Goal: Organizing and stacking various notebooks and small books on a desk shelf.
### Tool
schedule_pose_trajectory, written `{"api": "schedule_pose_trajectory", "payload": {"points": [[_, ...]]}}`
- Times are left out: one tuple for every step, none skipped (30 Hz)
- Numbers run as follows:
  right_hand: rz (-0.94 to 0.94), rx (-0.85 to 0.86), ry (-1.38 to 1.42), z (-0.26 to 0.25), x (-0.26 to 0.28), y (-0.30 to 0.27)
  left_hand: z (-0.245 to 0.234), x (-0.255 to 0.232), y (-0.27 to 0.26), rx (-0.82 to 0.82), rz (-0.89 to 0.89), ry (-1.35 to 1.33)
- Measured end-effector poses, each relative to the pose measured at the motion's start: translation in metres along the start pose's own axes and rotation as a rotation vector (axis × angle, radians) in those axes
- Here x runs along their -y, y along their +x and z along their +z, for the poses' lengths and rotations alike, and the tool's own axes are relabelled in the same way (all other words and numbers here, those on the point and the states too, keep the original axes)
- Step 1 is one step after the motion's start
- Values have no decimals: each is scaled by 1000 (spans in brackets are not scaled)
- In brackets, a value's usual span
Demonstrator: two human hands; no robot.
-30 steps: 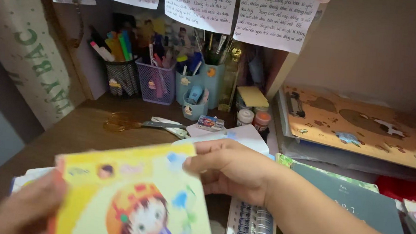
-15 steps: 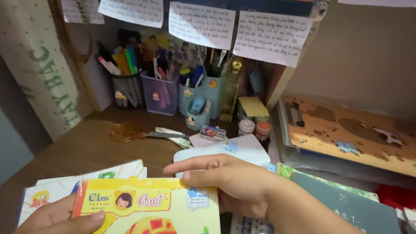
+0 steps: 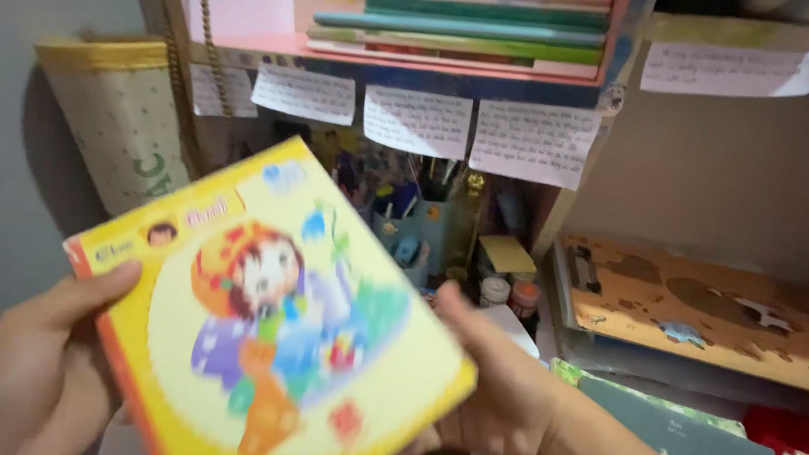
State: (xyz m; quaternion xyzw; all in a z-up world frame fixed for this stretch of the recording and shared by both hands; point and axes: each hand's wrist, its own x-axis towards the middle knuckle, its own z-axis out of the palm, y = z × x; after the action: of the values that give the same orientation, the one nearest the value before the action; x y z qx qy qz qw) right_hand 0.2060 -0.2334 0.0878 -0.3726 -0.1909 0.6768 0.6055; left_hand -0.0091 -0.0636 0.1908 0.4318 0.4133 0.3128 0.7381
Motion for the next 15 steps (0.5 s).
{"api": "schedule_pose_trajectory", "payload": {"points": [[-8, 4, -12, 1, 4, -1, 0, -2, 7, 5, 12, -7], [-95, 40, 21, 3, 8, -2, -1, -5, 13, 67, 84, -57], [-180, 76, 57, 4, 12, -4, -1, -7, 20, 130, 150, -107], [-185, 79, 49, 9, 17, -6, 4, -10, 32, 134, 158, -111], [-256, 161, 125, 13, 21, -10, 8, -11, 45, 200, 216, -229], [-325, 243, 202, 18, 25, -14, 12, -13, 57, 269, 271, -349], [-332, 238, 192, 24, 30, -17, 19, -16, 62, 280, 272, -357], [-317, 313, 180, 30, 35, -21, 27, -20, 66, 300, 258, -393], [-309, 391, 166, 36, 41, -27, 38, -25, 68, 327, 250, -427], [-322, 389, 153, 43, 47, -33, 50, -28, 72, 344, 256, -431], [-383, 251, -29, 49, 54, -37, 61, -32, 77, 355, 246, -512], [-443, 111, -210, 56, 60, -41, 72, -36, 82, 367, 236, -593], [-446, 106, -217, 58, 67, -43, 83, -38, 85, 374, 234, -598], [-471, 2, -229, 59, 73, -45, 94, -39, 89, 392, 200, -657], [-496, -98, -243, 61, 80, -46, 105, -42, 92, 410, 171, -717]]}}
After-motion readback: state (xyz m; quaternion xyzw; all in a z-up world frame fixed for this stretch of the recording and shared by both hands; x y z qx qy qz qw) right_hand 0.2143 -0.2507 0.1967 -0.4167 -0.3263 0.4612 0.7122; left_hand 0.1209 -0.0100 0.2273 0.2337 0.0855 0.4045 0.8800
